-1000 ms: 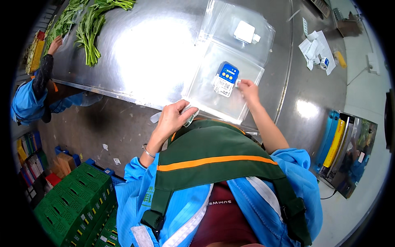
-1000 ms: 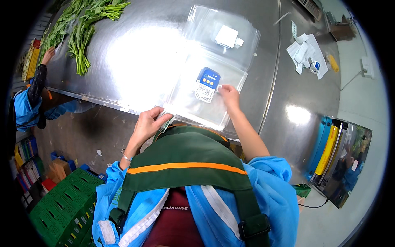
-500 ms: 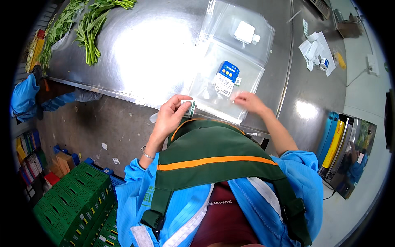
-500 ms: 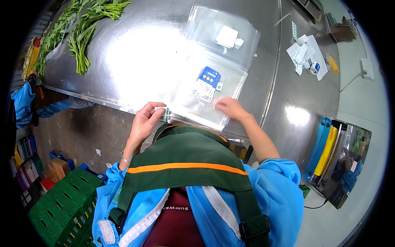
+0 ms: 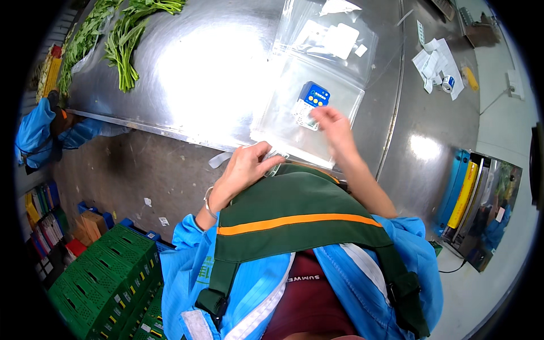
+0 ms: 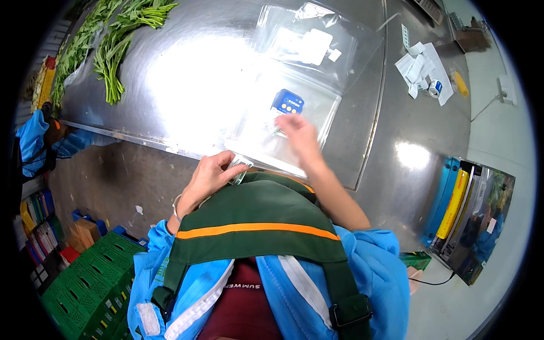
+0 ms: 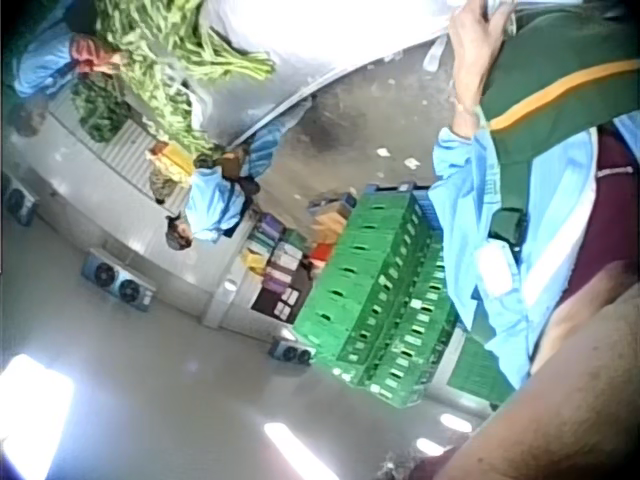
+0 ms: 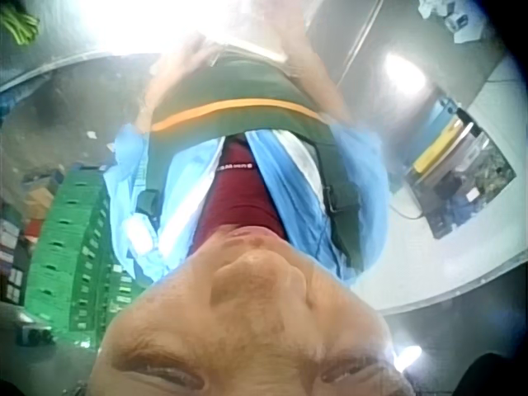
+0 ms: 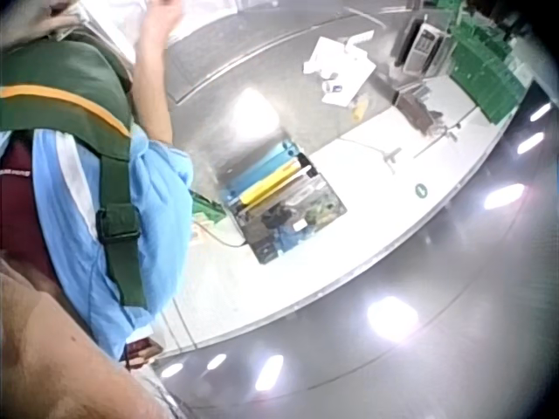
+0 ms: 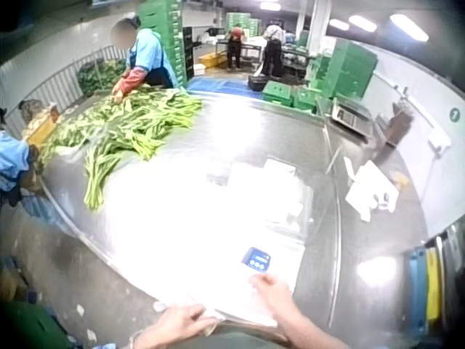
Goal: The person prepares plastic bags on a metal table by applying labels and placing small white items inside them by hand.
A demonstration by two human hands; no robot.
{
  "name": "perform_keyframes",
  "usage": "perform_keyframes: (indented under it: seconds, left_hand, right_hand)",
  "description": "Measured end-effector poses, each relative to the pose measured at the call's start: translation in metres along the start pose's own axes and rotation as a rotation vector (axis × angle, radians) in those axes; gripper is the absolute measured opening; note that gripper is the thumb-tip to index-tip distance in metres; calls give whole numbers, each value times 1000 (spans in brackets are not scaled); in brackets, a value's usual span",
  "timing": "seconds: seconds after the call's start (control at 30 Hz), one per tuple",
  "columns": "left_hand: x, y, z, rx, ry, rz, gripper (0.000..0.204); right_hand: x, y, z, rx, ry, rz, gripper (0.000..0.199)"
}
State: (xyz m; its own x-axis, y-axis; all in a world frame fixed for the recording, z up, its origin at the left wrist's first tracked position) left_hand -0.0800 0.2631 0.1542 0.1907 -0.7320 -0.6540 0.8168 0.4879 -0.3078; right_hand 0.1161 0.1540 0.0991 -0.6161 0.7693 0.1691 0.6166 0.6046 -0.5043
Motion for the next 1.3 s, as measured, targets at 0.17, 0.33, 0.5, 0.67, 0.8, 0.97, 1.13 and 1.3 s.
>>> perform_keyframes:
  seconds: [0.17, 0.33, 0.5, 0.67, 0.8, 0.97, 1.13, 1.3]
  left_hand:
    - [-1, -3, -4, -99, -132, 43, 27]
    - [-4, -10, -22, -200, -282, 139, 33]
    - [-2, -6, -21, -138, -621, 52, 25]
    - [2, -5, -8, -161, -791, 48, 16]
    - [-3, -12, -16, -251, -426, 105, 21]
    - [4, 0, 2, -146, -221, 136, 23]
    - [3, 0, 4, -68, -128, 54, 28]
    - [3, 0, -8, -155, -202, 51, 28]
  right_hand:
    - [-78, 62, 63, -107, -362, 379, 31]
    - [-61, 26, 24, -443, -738, 160, 42]
    - [-80, 6, 54, -393, -1300, -542, 26]
    - [-89, 45, 33, -280, -869, -447, 16]
    - [-110, 66, -59, -552, -13, 552, 20]
    - [1, -2, -51, -336, -281, -182, 20]
    - [9, -3, -8, 1, -118, -83, 20]
    - [-78, 53, 64, -24, -287, 338, 27]
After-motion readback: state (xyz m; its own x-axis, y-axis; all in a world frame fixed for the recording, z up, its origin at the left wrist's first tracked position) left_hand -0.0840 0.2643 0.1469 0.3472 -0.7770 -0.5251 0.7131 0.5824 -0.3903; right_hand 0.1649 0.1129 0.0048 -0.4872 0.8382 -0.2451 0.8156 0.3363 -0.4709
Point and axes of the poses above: each hand's wrist, its own y-axis towards the middle knuckle, its own x-axis out of the palm, z = x × y, the point moved 3 cm from there along y, towards the middle knuckle, and after that the axes turned 9 degrees about y, right-handed, at the moved point
